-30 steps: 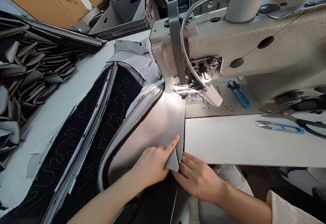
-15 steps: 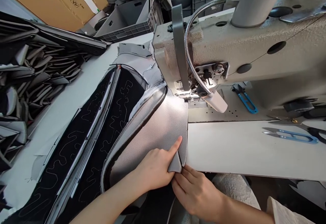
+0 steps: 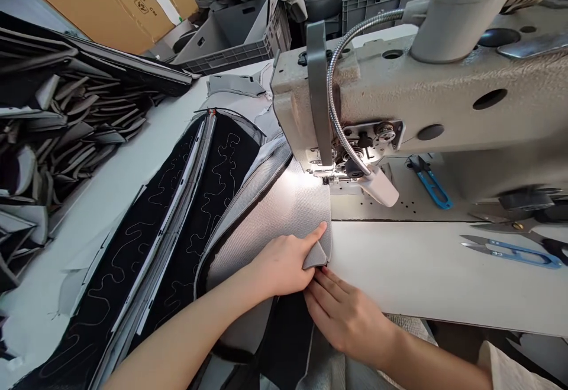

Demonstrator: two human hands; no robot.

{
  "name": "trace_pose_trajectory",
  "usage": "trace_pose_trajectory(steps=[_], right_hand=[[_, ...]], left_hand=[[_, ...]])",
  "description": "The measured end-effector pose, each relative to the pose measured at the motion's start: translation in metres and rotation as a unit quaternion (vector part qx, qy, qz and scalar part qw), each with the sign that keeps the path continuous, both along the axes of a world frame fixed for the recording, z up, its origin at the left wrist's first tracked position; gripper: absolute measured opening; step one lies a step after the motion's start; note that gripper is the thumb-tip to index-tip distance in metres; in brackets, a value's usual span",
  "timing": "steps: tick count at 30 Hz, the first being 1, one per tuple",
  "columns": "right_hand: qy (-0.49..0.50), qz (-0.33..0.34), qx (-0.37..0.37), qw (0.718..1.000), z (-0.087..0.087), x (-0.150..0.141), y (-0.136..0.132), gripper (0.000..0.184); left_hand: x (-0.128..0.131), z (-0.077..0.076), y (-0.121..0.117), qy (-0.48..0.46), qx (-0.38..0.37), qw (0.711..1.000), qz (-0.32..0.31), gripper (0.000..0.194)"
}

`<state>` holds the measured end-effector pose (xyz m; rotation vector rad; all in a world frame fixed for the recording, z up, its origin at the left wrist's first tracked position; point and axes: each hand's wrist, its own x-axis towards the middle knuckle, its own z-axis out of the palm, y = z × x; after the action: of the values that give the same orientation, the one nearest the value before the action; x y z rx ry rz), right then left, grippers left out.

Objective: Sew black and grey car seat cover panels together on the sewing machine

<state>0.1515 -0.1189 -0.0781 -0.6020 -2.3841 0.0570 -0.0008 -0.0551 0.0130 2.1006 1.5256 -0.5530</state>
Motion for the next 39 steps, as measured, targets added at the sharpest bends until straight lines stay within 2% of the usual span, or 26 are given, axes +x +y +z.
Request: trace_pose_trajectory(steps=[8,11,14,18,21,27,36,39], right_hand=[[-0.002,-0.012,-0.005,1.0,0.002,-0.004,-0.002,0.027],[-0.004,-0.012,-0.014,1.0,0.002,-0.005,-0.002,0.027],[-0.006,-0.013,-0.01,1.0,0.003,-0.004,-0.001,0.026],[0.0,0.008,0.017,1.0,0.005,-0.003,0.002,0.026],[-0.004,0.009,0.024,1.0,0.006,-0.002,0.002,0.025],[-0.035,-0.007,0.007,0.999,0.006,0.004,0.004,0.029],[-0.057,-0.025,-0.037,0.997,0.009,0.009,0.021,0.031],[-0.056,-0.02,-0.059,0.997,0.011,0.01,0.024,0.03]], left_hand=[[0.0,-0.008,-0.005,0.045,0.026,0.999,-0.014,0.078],[-0.002,-0.016,-0.01,0.056,0.085,0.994,-0.029,0.074],[-0.008,-0.024,-0.01,0.013,0.173,0.981,-0.085,0.068],[-0.015,-0.028,-0.005,-0.037,0.156,0.979,-0.129,0.074],[-0.017,-0.028,-0.002,-0.042,0.146,0.981,-0.122,0.075],[-0.014,-0.032,0.009,-0.056,0.175,0.977,-0.113,0.076],[-0.014,-0.037,0.05,-0.072,0.22,0.966,-0.114,0.072],[-0.008,-0.035,0.045,-0.096,0.227,0.964,-0.101,0.068]])
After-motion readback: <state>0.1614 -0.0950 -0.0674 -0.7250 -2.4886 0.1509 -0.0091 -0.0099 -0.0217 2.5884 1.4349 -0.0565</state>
